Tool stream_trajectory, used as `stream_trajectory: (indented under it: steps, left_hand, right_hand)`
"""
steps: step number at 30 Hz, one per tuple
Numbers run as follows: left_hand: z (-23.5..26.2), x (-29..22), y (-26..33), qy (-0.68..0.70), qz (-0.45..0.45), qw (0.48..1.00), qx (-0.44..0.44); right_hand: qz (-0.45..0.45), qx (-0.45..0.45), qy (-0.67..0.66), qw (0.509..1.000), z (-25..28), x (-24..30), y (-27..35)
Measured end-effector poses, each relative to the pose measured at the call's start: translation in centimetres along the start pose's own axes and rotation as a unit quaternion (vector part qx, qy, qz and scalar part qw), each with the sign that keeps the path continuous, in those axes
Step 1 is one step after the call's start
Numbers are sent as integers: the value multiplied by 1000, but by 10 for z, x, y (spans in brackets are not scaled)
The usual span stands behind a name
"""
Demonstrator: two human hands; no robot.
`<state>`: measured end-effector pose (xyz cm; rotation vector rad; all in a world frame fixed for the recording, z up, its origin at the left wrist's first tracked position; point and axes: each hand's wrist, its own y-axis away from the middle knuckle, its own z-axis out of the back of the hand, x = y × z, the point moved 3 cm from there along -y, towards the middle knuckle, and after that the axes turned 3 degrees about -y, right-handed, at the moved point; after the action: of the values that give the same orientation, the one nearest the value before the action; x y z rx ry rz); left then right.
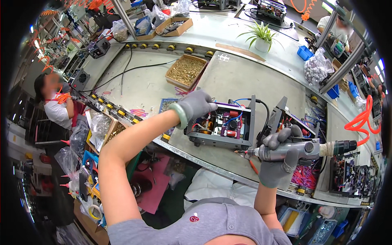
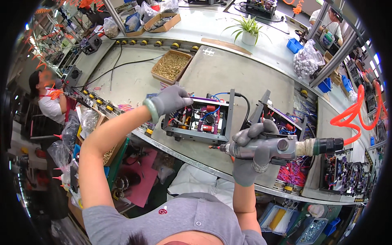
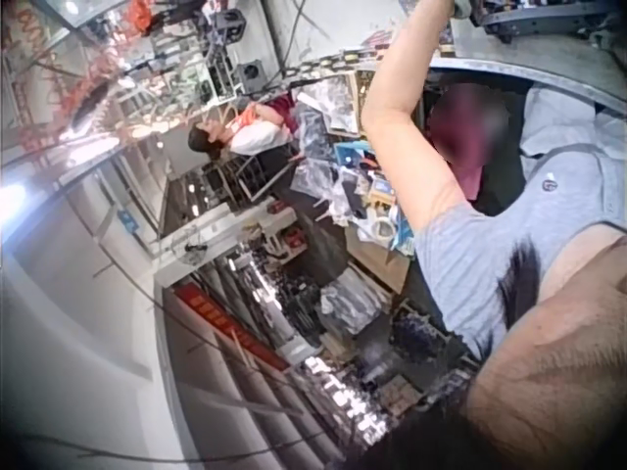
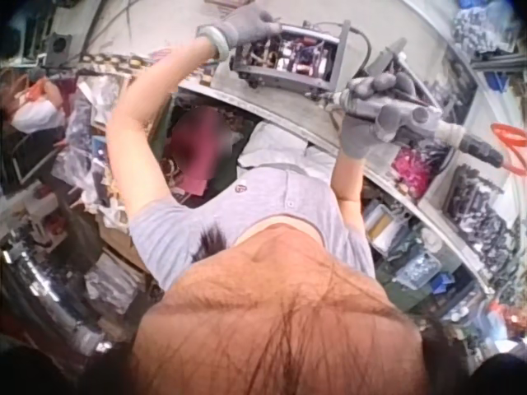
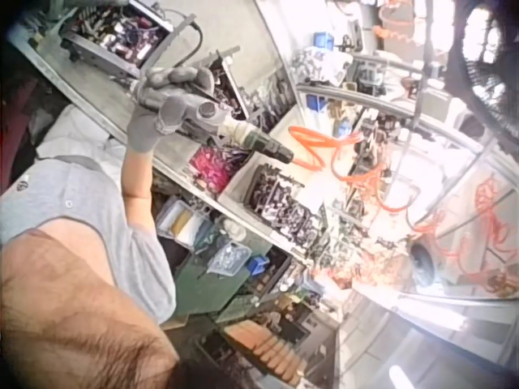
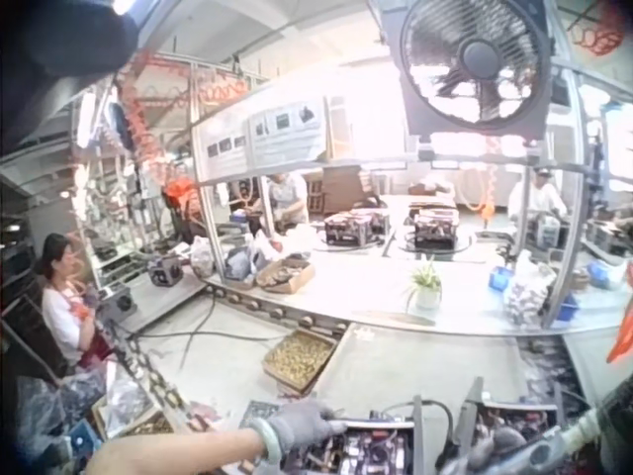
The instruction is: The person assembles electronic power supply units on a factory workbench. They connect various colored wires to circuit boards, secure components using a pneumatic screwdriver, and organize the units on the table.
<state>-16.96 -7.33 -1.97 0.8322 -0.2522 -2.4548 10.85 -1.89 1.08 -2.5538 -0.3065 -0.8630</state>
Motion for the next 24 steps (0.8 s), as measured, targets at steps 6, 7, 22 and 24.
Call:
stream_trajectory:
  steps: [6,7,22,24]
  left_hand:
    - [-15,10,30,120,34,989,-85]
    - [-17,10,28,128,29,987,-91]
    - [-3,-33,-27,-212,-87,918,323]
    - [-1,-35,-24,-217,-71,933,279]
  right_hand:
    - [-10,-2,-46,999,7,-12,-8]
    - [-32,0,-73,997,6,-22,-11]
    - [-298,63,-192,933,10,-105,-16]
    - [-299,64,-192,932,10,-103,-16]
